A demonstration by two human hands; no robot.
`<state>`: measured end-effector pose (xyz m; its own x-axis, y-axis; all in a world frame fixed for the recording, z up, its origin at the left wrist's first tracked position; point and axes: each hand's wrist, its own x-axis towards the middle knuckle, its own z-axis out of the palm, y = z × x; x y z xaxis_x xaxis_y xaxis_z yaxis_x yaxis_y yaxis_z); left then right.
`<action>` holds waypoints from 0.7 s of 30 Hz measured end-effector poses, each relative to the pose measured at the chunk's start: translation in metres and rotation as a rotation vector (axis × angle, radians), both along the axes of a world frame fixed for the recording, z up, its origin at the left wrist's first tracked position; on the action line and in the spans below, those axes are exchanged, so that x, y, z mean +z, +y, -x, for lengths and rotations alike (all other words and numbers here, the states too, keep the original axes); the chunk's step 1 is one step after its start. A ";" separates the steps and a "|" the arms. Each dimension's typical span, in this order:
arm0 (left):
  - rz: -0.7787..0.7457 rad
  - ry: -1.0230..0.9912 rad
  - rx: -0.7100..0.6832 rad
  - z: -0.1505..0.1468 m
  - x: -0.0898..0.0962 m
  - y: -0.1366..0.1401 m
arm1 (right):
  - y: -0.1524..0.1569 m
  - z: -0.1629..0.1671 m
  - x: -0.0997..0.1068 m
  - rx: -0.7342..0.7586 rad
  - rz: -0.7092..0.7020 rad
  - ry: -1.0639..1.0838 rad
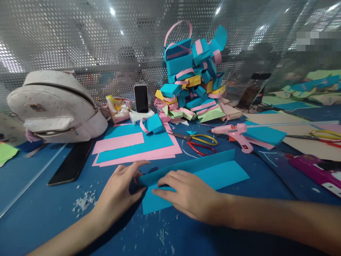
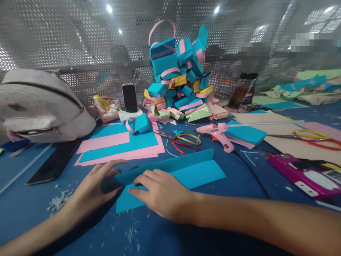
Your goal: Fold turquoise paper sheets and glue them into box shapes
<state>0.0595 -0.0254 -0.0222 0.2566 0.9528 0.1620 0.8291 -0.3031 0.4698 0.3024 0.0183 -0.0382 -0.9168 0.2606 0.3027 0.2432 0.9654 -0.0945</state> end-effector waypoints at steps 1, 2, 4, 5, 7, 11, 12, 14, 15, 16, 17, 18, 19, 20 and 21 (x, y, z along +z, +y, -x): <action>0.000 -0.020 0.003 0.000 -0.002 -0.001 | 0.000 0.000 -0.001 -0.001 -0.012 0.007; 0.005 -0.041 0.005 0.000 -0.004 -0.001 | -0.001 0.001 -0.001 0.002 -0.026 0.014; 0.022 -0.082 0.008 -0.001 -0.006 -0.001 | -0.002 0.002 -0.003 0.016 -0.055 0.026; 0.031 -0.099 0.005 -0.003 -0.006 -0.001 | -0.003 0.003 -0.004 0.024 -0.070 0.032; 0.042 -0.124 -0.009 -0.005 -0.005 0.001 | -0.004 0.003 -0.005 0.035 -0.104 0.042; 0.016 -0.127 -0.046 -0.007 -0.004 0.001 | -0.004 0.004 -0.008 0.042 -0.187 0.084; -0.001 -0.113 -0.052 -0.007 -0.005 0.000 | -0.004 0.004 -0.008 0.044 -0.205 0.094; -0.045 -0.066 -0.066 -0.007 -0.007 -0.003 | -0.005 0.005 -0.008 0.045 -0.231 0.107; -0.069 -0.037 -0.073 -0.007 -0.008 -0.004 | -0.005 0.005 -0.008 0.046 -0.239 0.110; -0.093 -0.011 -0.078 -0.007 -0.008 -0.005 | -0.006 0.006 -0.007 0.046 -0.245 0.111; -0.111 0.011 -0.079 -0.008 -0.009 -0.005 | -0.007 0.006 -0.007 0.048 -0.248 0.110; -0.122 0.027 -0.079 -0.008 -0.010 -0.006 | -0.008 0.007 -0.006 0.050 -0.251 0.107; -0.126 0.036 -0.076 -0.008 -0.010 -0.006 | -0.009 0.007 -0.005 0.054 -0.253 0.102; -0.127 0.041 -0.072 -0.008 -0.010 -0.006 | -0.009 0.007 -0.004 0.057 -0.254 0.094; -0.127 0.044 -0.069 -0.008 -0.011 -0.006 | -0.010 0.007 -0.003 0.058 -0.255 0.085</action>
<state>0.0673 -0.0310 -0.0333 0.3303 0.9052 0.2676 0.8233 -0.4149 0.3874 0.2949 0.0081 -0.0409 -0.8963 0.1138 0.4286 0.1882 0.9727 0.1354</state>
